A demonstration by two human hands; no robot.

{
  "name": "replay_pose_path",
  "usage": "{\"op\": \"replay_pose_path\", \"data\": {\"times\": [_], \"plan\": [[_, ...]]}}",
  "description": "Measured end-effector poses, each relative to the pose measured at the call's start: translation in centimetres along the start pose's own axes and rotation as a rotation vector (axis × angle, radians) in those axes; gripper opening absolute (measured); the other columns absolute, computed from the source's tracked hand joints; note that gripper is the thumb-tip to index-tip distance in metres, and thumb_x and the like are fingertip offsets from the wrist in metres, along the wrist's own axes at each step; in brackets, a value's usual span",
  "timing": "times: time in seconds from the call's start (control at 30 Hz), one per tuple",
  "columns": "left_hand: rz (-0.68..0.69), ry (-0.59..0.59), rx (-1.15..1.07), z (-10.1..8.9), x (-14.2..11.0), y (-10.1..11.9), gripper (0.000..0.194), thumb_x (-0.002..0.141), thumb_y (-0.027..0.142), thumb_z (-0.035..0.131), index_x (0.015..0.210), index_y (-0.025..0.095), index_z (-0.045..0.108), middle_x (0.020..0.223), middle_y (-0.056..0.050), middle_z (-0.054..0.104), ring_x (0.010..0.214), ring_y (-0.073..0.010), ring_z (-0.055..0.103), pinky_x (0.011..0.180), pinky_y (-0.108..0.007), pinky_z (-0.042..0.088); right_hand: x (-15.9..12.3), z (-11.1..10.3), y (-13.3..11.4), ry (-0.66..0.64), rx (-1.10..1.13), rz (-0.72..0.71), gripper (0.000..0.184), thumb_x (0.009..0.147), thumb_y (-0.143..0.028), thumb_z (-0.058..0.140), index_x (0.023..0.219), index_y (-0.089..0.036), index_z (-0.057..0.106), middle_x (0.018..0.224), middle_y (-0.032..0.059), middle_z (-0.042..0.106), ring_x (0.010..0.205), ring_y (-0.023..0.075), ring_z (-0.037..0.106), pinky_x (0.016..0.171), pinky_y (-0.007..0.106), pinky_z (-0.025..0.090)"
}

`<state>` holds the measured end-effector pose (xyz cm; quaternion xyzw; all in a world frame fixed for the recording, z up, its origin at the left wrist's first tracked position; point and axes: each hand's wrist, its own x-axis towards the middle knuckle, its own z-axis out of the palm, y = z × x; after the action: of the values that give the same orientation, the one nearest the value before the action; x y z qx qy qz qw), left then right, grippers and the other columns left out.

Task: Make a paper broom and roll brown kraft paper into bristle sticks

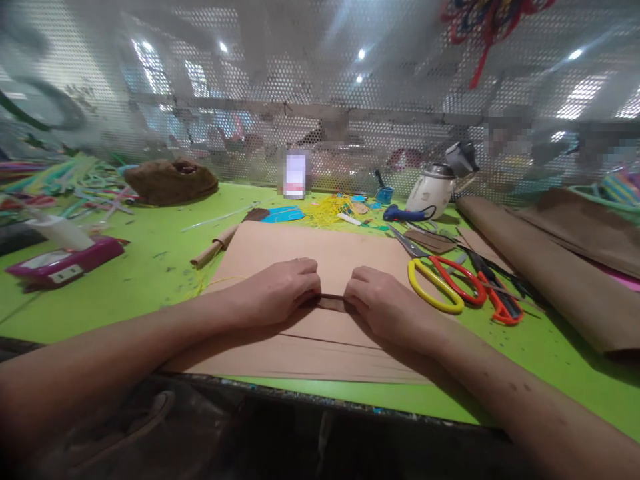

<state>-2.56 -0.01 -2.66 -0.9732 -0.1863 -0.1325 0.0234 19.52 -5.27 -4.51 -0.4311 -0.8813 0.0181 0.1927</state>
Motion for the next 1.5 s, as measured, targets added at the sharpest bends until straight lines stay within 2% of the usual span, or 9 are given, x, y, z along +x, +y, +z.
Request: {"op": "replay_pose_path", "data": {"times": [0.17,0.37,0.8,1.17,1.27,1.37,1.5], "plan": [[-0.022,-0.014,0.021,-0.5,-0.5,0.0,0.010,0.084,0.015,0.050,0.077,0.015,0.056,0.078,-0.004,0.052,0.070,-0.0151,0.047,0.063,-0.026,0.038,-0.1,-0.8,-0.7,-0.043,-0.014,0.047,0.010,0.086,-0.012,0.049,0.079,-0.017,0.056,0.079,0.0032,0.052,0.069,0.0142,0.050,0.064,0.027,0.040],[-0.011,-0.070,0.052,-1.0,-0.5,0.1,0.013,0.086,0.016,0.047,0.077,0.014,0.057,0.078,-0.005,0.053,0.070,-0.0158,0.048,0.064,-0.028,0.039,-0.2,-1.0,-1.1,-0.071,-0.055,0.034,0.011,0.088,-0.014,0.046,0.081,-0.017,0.055,0.081,0.0042,0.053,0.070,0.0147,0.051,0.065,0.028,0.040],[-0.088,-0.045,0.140,-1.1,-0.6,0.2,0.019,0.086,0.020,0.044,0.073,0.016,0.058,0.072,-0.004,0.052,0.062,-0.0144,0.047,0.058,-0.028,0.037,-0.4,-0.6,-1.7,-0.030,-0.140,0.026,0.015,0.088,-0.016,0.046,0.074,-0.017,0.052,0.078,0.0044,0.051,0.067,0.0147,0.048,0.062,0.029,0.039],[-0.041,-0.028,0.146,-1.0,-0.8,0.2,0.024,0.084,0.017,0.045,0.069,0.015,0.064,0.071,-0.006,0.055,0.068,-0.0173,0.049,0.062,-0.030,0.039,-0.6,-0.5,-2.6,-0.078,-0.332,-0.037,0.012,0.083,-0.013,0.049,0.073,-0.019,0.049,0.078,0.0044,0.049,0.074,0.0196,0.047,0.064,0.035,0.036],[-0.067,-0.027,0.077,-1.4,-0.8,0.3,0.024,0.083,0.015,0.044,0.070,0.014,0.064,0.074,-0.007,0.056,0.070,-0.0170,0.050,0.064,-0.029,0.040,-0.7,-0.3,-2.7,-0.069,-0.355,-0.061,0.012,0.082,-0.011,0.049,0.072,-0.019,0.051,0.077,0.0056,0.050,0.075,0.0206,0.047,0.063,0.036,0.037],[-0.146,-0.056,-0.091,-1.8,-0.2,-0.1,0.023,0.081,0.015,0.044,0.070,0.014,0.065,0.076,-0.006,0.058,0.069,-0.0151,0.051,0.065,-0.027,0.040,-0.7,0.0,-2.7,-0.027,-0.380,-0.105,0.015,0.080,-0.008,0.049,0.069,-0.018,0.051,0.075,0.0075,0.051,0.075,0.0221,0.046,0.062,0.036,0.036],[-0.259,-0.116,-0.334,-1.9,0.9,-0.4,0.036,0.088,0.026,0.037,0.066,0.014,0.062,0.066,-0.004,0.059,0.062,-0.0134,0.049,0.059,-0.025,0.037,-0.6,0.1,-3.0,0.001,-0.377,-0.115,0.015,0.079,-0.004,0.047,0.072,-0.016,0.053,0.075,0.0084,0.051,0.075,0.0220,0.045,0.063,0.037,0.036]]}}
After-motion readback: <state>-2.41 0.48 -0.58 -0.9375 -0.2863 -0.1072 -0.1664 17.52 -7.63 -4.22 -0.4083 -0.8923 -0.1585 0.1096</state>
